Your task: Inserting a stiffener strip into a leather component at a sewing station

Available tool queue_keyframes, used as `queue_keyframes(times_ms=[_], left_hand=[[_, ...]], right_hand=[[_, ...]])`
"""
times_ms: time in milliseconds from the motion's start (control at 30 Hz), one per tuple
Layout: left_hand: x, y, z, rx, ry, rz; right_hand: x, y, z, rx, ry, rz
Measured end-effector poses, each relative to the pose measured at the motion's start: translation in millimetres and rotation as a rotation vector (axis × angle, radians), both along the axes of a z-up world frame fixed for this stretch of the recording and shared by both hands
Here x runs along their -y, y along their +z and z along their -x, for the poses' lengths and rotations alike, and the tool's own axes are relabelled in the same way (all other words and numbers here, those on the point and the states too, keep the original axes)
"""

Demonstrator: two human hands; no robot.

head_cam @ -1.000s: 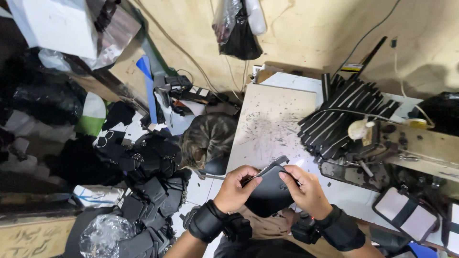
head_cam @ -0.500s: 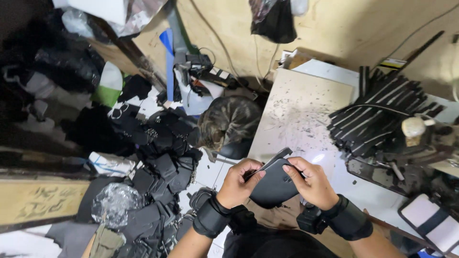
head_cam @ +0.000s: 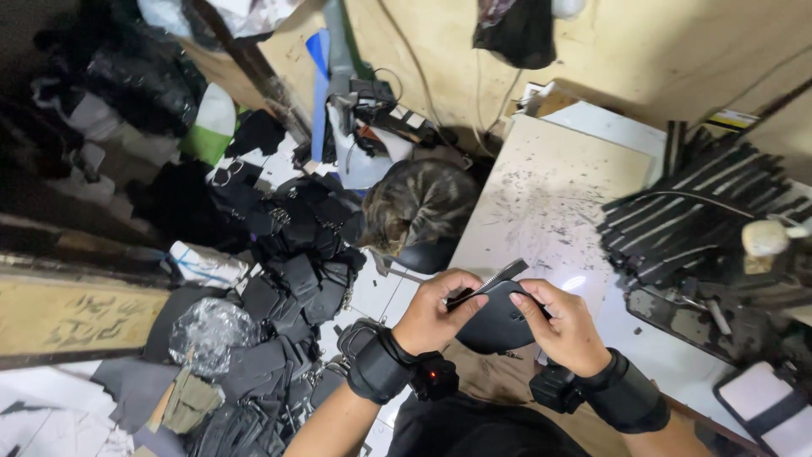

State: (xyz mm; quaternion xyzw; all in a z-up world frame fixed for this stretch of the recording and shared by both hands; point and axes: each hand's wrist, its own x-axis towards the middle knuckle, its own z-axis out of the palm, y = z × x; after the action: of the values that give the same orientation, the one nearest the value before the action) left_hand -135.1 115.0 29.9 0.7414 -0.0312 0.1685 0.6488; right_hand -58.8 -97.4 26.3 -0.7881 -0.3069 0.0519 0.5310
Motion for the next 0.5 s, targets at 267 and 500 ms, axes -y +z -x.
queue_keyframes(times_ms=[267, 500], left_hand=[[59, 17, -71, -0.116, -0.218, -0.134], [111, 26, -116, -0.288, -0.340, -0.181]], right_hand=[[57, 1, -18, 0.093, -0.164, 0.090], [104, -1, -34, 0.171, -0.264, 0.022]])
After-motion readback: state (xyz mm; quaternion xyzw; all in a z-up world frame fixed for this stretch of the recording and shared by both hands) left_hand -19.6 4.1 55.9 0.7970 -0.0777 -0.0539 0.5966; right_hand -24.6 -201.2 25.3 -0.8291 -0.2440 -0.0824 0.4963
